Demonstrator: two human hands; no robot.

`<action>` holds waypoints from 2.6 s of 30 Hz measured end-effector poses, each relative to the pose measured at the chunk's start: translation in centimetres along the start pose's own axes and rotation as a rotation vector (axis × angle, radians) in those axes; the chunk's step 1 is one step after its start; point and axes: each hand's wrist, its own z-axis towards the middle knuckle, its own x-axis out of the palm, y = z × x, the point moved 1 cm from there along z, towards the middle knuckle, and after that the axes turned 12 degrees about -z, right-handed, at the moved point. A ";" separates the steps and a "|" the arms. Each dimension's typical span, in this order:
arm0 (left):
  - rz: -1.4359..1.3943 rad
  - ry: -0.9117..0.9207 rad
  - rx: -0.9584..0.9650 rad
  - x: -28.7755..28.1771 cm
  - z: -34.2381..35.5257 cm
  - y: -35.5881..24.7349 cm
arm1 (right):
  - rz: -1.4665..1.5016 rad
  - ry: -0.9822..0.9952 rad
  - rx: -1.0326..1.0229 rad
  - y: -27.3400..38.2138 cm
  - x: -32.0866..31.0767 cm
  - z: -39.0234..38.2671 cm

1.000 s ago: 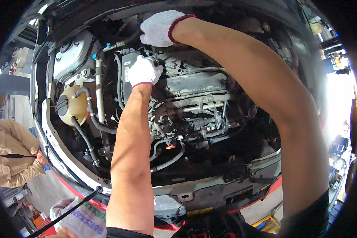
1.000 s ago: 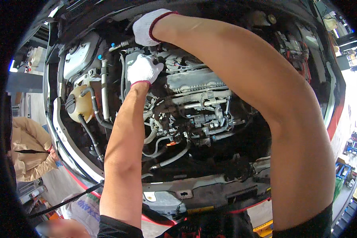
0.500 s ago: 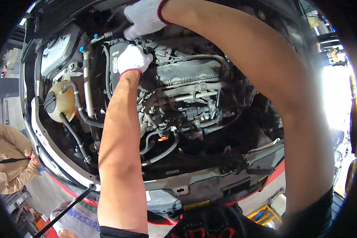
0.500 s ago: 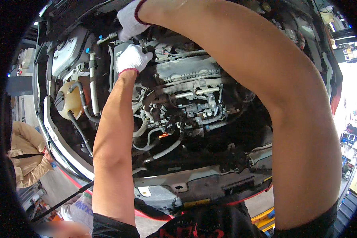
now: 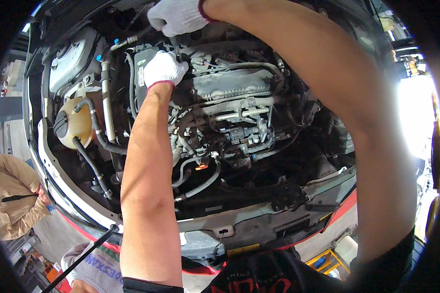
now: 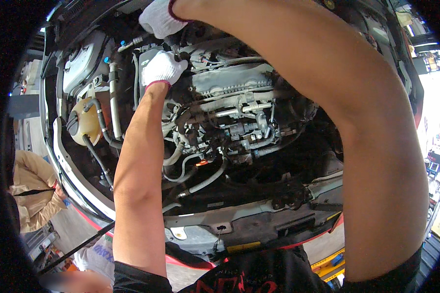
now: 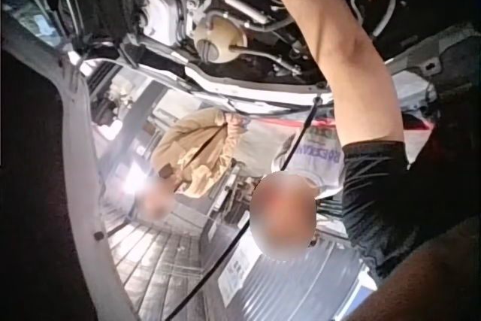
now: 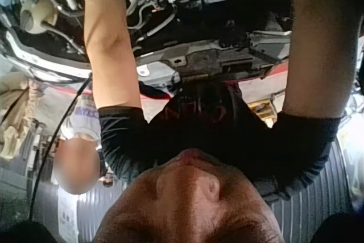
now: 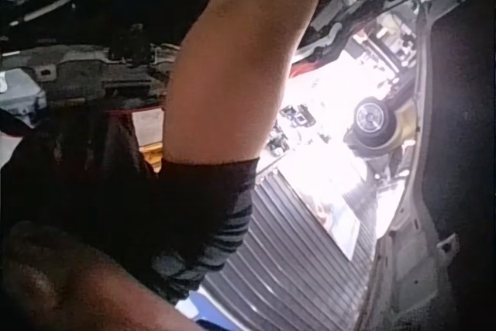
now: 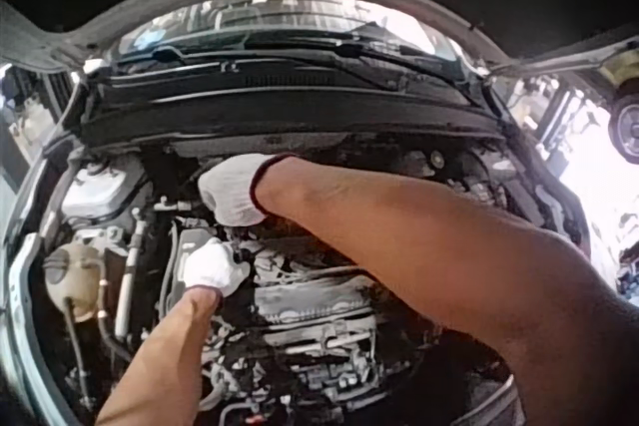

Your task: The person works on a car engine with the hood open, using a wrench to loosen and tighten bolts on the engine block. They then move to a tool cart and open a blue toolbox to select additional tools.

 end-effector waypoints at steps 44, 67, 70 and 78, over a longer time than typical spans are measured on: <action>-0.016 -0.044 0.025 0.0 -0.4 1.6 | 0.137 -0.076 0.280 3.0 -1.5 -1.3; -0.009 -0.052 0.010 0.4 -0.4 1.3 | 0.200 -0.141 0.326 2.3 -0.7 -2.6; -0.020 -0.087 0.048 0.1 -0.3 1.4 | 0.226 -0.084 0.342 2.2 -1.3 -2.3; -0.023 -0.052 0.012 -0.1 -0.4 1.2 | 0.250 -0.039 0.357 2.8 -1.8 -1.5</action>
